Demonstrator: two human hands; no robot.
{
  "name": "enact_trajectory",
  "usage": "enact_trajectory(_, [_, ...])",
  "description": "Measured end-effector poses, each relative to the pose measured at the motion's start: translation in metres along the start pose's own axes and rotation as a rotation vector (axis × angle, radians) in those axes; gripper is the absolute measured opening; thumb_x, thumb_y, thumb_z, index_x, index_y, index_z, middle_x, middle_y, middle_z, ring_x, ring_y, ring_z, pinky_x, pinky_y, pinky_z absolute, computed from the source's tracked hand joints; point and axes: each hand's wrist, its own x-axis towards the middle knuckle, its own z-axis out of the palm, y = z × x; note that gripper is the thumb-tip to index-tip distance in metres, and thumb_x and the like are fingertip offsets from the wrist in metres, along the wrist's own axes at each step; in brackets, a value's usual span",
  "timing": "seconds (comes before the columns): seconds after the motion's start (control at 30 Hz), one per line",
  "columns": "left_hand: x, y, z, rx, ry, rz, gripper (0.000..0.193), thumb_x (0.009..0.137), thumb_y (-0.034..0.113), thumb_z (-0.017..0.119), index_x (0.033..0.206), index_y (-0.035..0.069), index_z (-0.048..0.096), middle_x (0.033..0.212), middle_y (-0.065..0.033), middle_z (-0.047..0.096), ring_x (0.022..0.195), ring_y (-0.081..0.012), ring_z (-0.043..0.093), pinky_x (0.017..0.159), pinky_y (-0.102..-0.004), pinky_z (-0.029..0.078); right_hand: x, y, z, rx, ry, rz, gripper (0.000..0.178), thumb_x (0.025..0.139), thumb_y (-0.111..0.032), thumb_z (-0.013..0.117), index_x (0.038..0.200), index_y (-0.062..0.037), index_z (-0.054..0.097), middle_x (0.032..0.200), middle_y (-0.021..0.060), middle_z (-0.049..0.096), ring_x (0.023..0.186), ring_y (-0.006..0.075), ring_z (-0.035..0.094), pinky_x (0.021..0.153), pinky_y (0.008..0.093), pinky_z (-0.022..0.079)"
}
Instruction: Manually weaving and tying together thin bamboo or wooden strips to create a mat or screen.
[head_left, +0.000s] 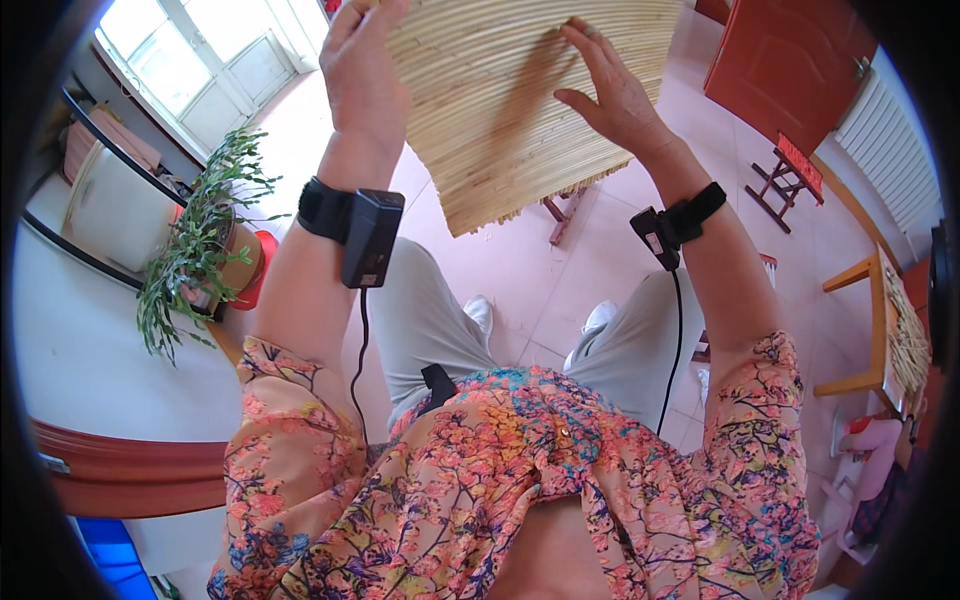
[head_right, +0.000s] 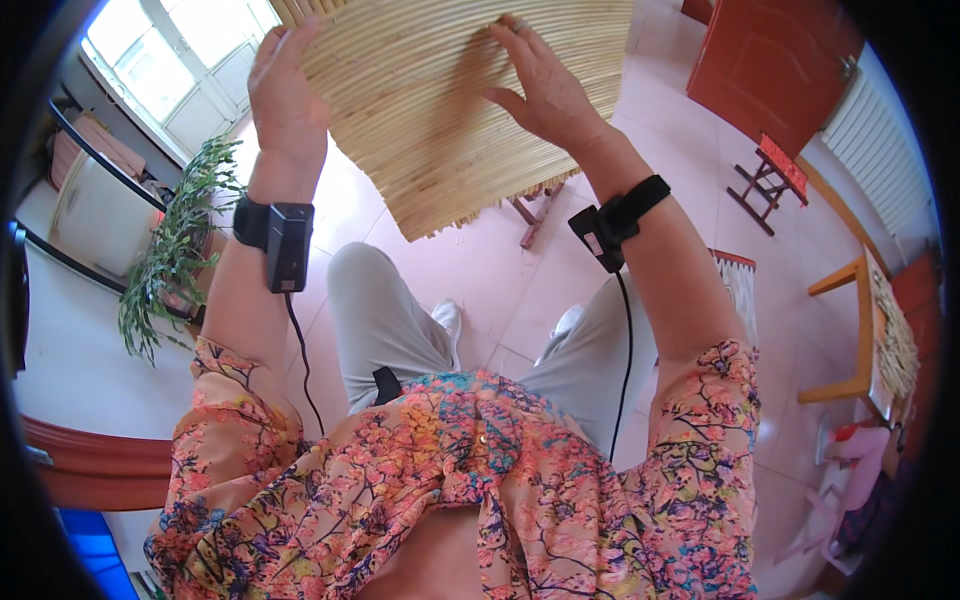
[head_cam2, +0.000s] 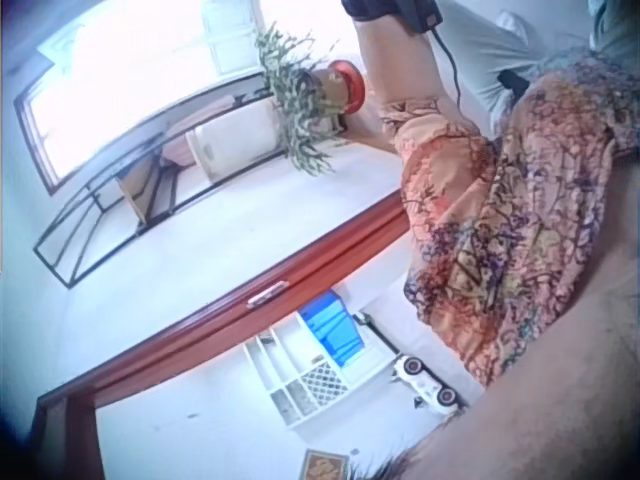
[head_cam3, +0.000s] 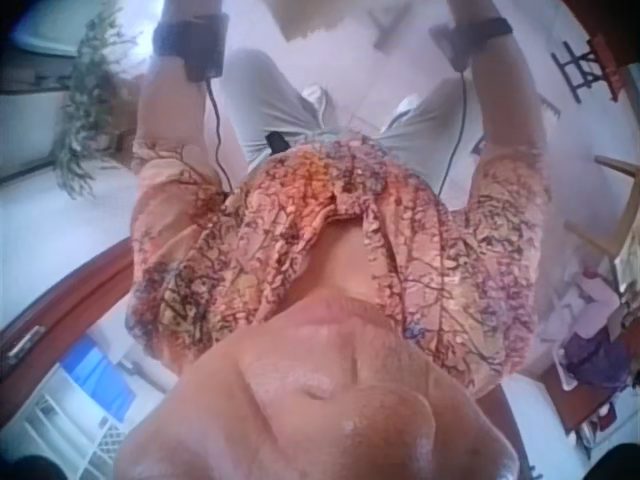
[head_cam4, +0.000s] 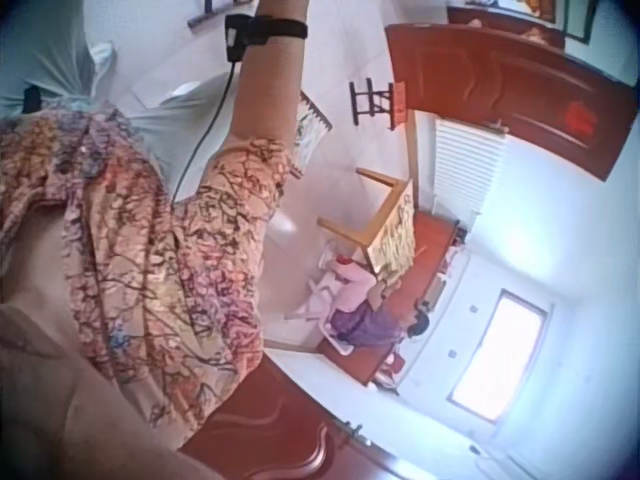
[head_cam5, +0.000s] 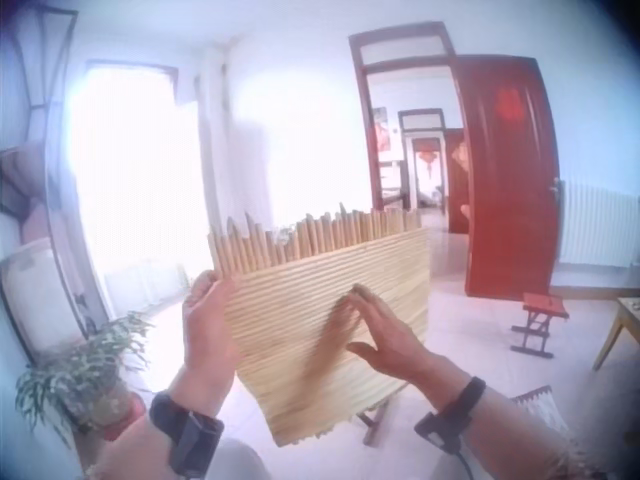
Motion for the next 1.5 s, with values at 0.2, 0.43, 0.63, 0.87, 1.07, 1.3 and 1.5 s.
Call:
enact_trajectory(0.2, [-0.012,-0.011,-0.018,-0.024,0.076,-0.067,0.010,0.075,0.008,0.067,0.080,0.005,0.060,0.076,0.0006,0.059,0.071,-0.0090,0.054,0.070,-0.0228,0.041,-0.016,-0.009,0.016,0.109,-0.111,0.060,0.068,0.075,-0.014,0.067,0.132,-0.0062,0.031,0.136,0.0170,0.034,0.125,0.0337,0.035,0.101,0.0366,0.036])
enact_trajectory(0.43, [-0.028,-0.049,-0.042,0.009,0.057,-0.195,0.004,0.077,0.006,0.063,0.078,0.005,0.060,0.072,0.0023,0.057,0.067,-0.0052,0.050,0.063,-0.0212,0.039,-0.066,-0.015,0.028,0.156,-0.177,0.162,0.070,0.073,-0.012,0.067,0.133,-0.0046,0.031,0.135,0.0188,0.034,0.124,0.0353,0.035,0.099,0.0376,0.037])
enact_trajectory(0.63, [-0.071,-0.095,-0.044,0.049,-0.017,-0.406,0.004,0.076,0.005,0.063,0.077,0.004,0.060,0.069,0.0030,0.055,0.064,-0.0042,0.048,0.060,-0.0198,0.038,-0.135,-0.024,0.034,0.198,-0.342,0.371,0.072,0.074,-0.015,0.067,0.133,-0.0036,0.028,0.132,0.0225,0.034,0.120,0.0397,0.037,0.097,0.0394,0.039])
enact_trajectory(0.87, [-0.099,-0.139,-0.052,0.115,-0.128,-0.568,0.004,0.076,0.006,0.063,0.077,0.004,0.059,0.069,0.0032,0.054,0.065,-0.0039,0.048,0.060,-0.0192,0.038,-0.165,-0.032,0.033,0.249,-0.576,0.659,0.073,0.075,-0.019,0.066,0.134,-0.0037,0.026,0.121,0.0240,0.041,0.109,0.0412,0.045,0.090,0.0415,0.041])
enact_trajectory(1.07, [-0.107,-0.136,-0.046,0.111,-0.254,-0.585,0.007,0.084,0.009,0.056,0.090,0.005,0.057,0.076,0.0040,0.053,0.070,-0.0023,0.048,0.063,-0.0167,0.039,-0.176,-0.039,0.037,0.263,-0.461,0.648,0.069,0.076,-0.019,0.066,0.132,-0.0038,0.030,0.121,0.0229,0.041,0.108,0.0407,0.047,0.089,0.0413,0.042])
enact_trajectory(1.3, [-0.121,-0.135,-0.051,0.417,-0.312,-0.433,0.013,0.089,0.016,0.053,0.085,0.004,0.051,0.072,0.0039,0.042,0.068,-0.0052,0.036,0.060,-0.0203,0.033,-0.174,-0.040,0.034,0.251,-0.345,0.720,0.056,0.075,-0.017,0.066,0.123,-0.0009,0.042,0.110,0.0195,0.051,0.100,0.0363,0.052,0.084,0.0398,0.045])
enact_trajectory(1.5, [-0.119,-0.126,-0.057,0.484,-0.277,-0.439,0.016,0.089,0.018,0.052,0.090,0.002,0.053,0.074,0.0028,0.045,0.070,-0.0061,0.039,0.062,-0.0213,0.035,-0.119,-0.052,0.028,0.287,-0.207,0.455,0.036,0.074,-0.011,0.066,0.107,-0.0026,0.055,0.101,0.0154,0.056,0.089,0.0320,0.057,0.075,0.0357,0.048])
